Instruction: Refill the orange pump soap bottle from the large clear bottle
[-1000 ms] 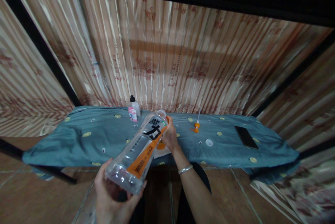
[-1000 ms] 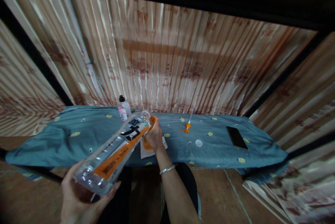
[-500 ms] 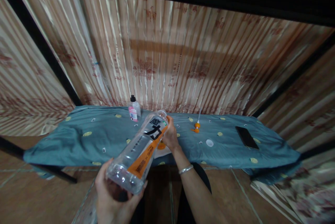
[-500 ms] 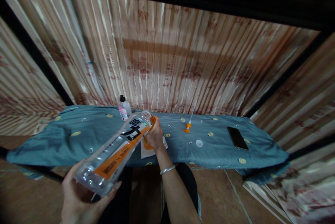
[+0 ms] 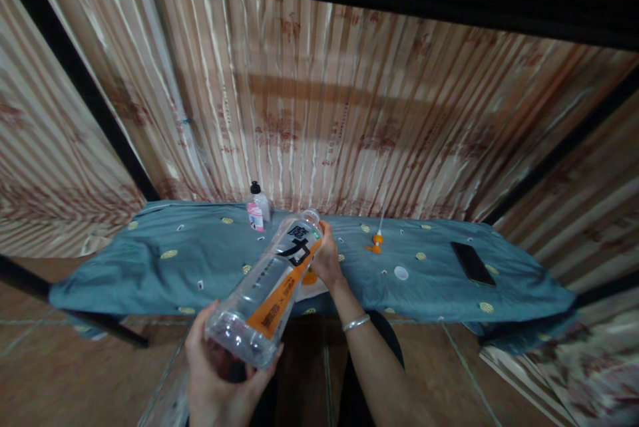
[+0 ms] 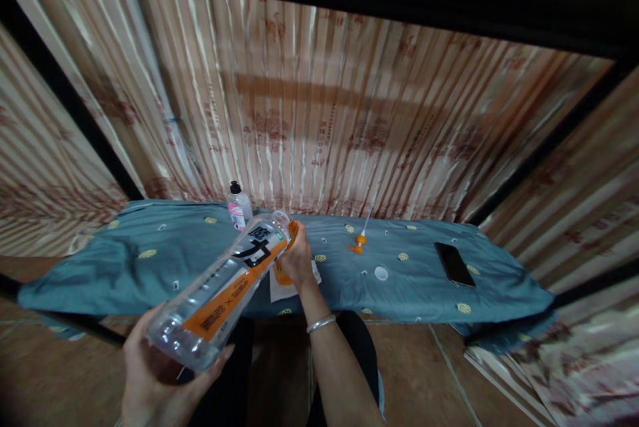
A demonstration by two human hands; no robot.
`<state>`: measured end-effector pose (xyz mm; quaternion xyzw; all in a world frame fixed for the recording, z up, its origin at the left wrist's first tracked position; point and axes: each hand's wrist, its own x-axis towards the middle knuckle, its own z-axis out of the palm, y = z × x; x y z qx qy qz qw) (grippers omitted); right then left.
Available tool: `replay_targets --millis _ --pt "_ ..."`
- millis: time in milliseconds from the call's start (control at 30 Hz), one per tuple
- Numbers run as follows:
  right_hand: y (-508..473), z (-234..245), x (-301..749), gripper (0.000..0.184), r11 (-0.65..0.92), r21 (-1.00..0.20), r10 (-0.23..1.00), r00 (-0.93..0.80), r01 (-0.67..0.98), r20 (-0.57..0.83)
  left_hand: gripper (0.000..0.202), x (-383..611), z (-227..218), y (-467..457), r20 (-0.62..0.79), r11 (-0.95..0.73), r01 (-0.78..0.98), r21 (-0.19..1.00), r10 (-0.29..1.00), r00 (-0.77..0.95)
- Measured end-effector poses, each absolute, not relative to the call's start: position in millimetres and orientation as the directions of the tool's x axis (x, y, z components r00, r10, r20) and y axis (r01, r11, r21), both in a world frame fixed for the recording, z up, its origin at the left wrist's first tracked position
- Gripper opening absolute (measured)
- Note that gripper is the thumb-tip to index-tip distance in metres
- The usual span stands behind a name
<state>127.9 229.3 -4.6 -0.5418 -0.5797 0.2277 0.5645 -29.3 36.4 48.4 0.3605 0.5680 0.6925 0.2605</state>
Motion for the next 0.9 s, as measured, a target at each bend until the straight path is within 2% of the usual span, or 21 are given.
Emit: replay_targets --millis 100,300,667,800,900 --pt "228.3 -2.8 127.6 0.068 0.274 -0.893 0.898 0.238 0.356 0.370 0.092 -30.4 48.2 36.8 0.230 -0.230 0.077 0.970 0.772 -0.592" --pt "227.0 0.4 128.3 0.068 0.283 -0.896 0.898 0.235 0.343 0.373 0.094 -24.0 51.5 34.0 0.194 -0.219 0.034 0.975 0.771 -0.607" --pt "228.1 -0.9 128.0 0.064 0.278 -0.907 0.902 0.239 0.315 0.360 0.095 -36.0 43.2 38.4 0.313 -0.273 0.157 0.949 0.778 -0.544" --pt "228.9 -1.8 128.2 0.070 0.260 -0.910 0.909 0.238 0.323 0.344 0.092 -29.3 46.7 35.7 0.213 -0.234 0.044 0.971 0.771 -0.600" --pt "228.4 -0.8 127.8 0.070 0.257 -0.908 0.905 0.247 0.332 0.347 0.092 -32.3 43.6 36.9 0.254 -0.246 0.093 0.965 0.776 -0.577"
